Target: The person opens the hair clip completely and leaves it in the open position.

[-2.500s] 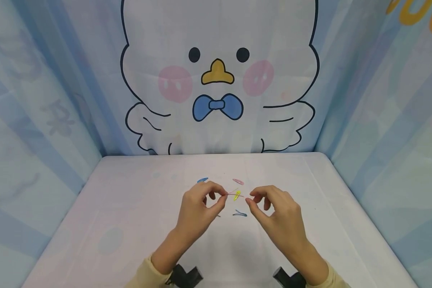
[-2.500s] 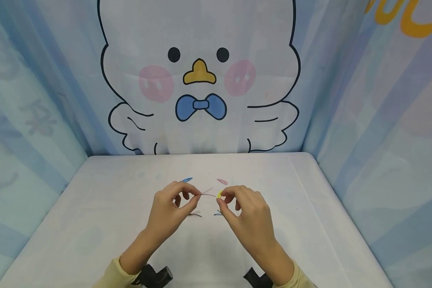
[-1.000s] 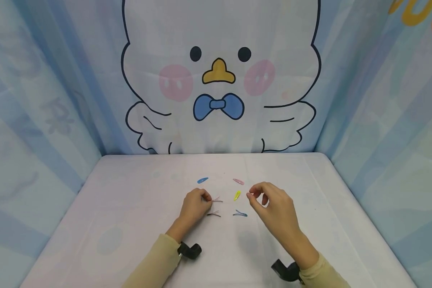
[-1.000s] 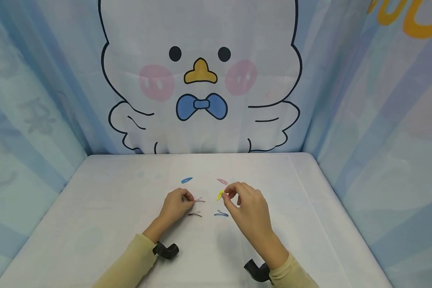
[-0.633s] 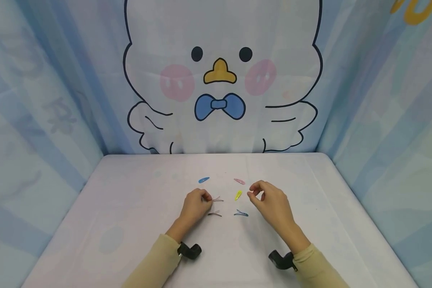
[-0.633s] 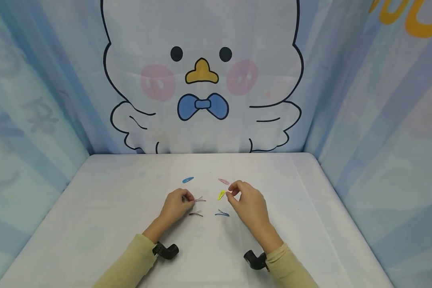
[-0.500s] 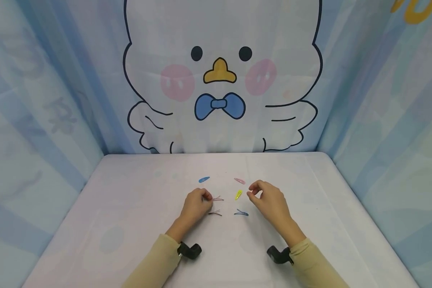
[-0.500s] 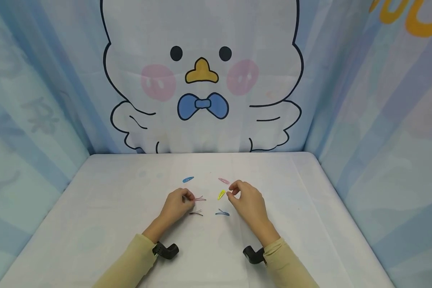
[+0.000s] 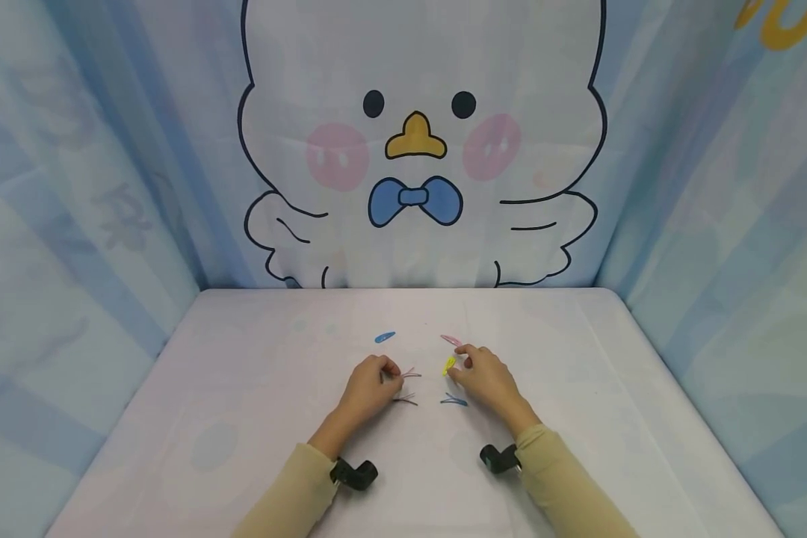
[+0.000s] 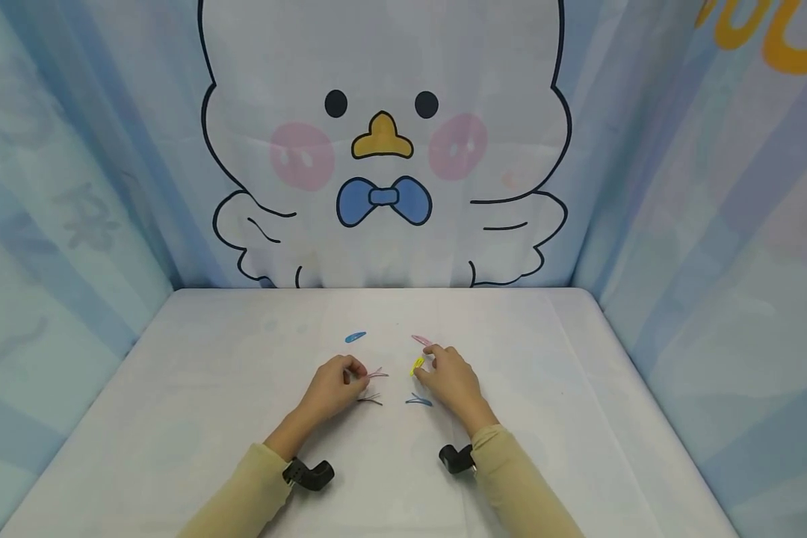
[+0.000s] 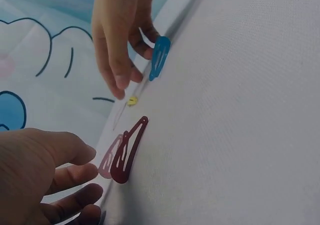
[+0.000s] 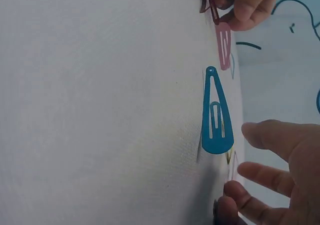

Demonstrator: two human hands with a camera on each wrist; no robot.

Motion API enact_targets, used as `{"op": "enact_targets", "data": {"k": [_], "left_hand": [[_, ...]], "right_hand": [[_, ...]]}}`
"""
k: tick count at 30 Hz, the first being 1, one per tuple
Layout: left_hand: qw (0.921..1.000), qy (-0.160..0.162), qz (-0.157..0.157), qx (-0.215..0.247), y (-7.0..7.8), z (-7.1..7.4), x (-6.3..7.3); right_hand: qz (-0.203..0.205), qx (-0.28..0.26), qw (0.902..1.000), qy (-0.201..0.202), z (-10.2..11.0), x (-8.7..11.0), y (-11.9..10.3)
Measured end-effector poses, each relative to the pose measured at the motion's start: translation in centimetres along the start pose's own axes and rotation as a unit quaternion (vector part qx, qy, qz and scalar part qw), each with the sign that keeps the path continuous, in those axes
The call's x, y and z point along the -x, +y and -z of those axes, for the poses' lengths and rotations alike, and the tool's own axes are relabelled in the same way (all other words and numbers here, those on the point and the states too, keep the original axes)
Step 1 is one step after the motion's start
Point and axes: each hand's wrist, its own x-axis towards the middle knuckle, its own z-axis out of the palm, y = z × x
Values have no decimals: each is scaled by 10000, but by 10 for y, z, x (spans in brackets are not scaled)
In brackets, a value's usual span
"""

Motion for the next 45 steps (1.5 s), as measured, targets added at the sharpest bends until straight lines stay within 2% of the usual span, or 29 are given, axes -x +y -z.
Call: {"op": "enact_targets", "data": {"k": [3, 11, 23, 34, 41, 45], "left_hand": [[9999, -55, 131, -70, 3, 0, 1], [9996, -116, 230, -92, 10, 3, 2], [9997, -80, 183, -112, 13, 4, 4], [10000, 1, 36, -1, 14, 5, 6], [9998, 84, -150, -25, 16, 1, 8], [9998, 117, -94, -96, 19, -1, 8]], "right_hand": [[5, 64, 10000, 32, -4, -3, 0], [-3, 411, 9990, 166, -11, -5, 2], [167, 235, 9996, -16, -8, -8, 0], [56, -43, 9999, -149, -3, -7, -1], [292, -127, 9994, -125, -2, -2, -2], [377, -205, 9990, -108, 1, 3, -6]]}}
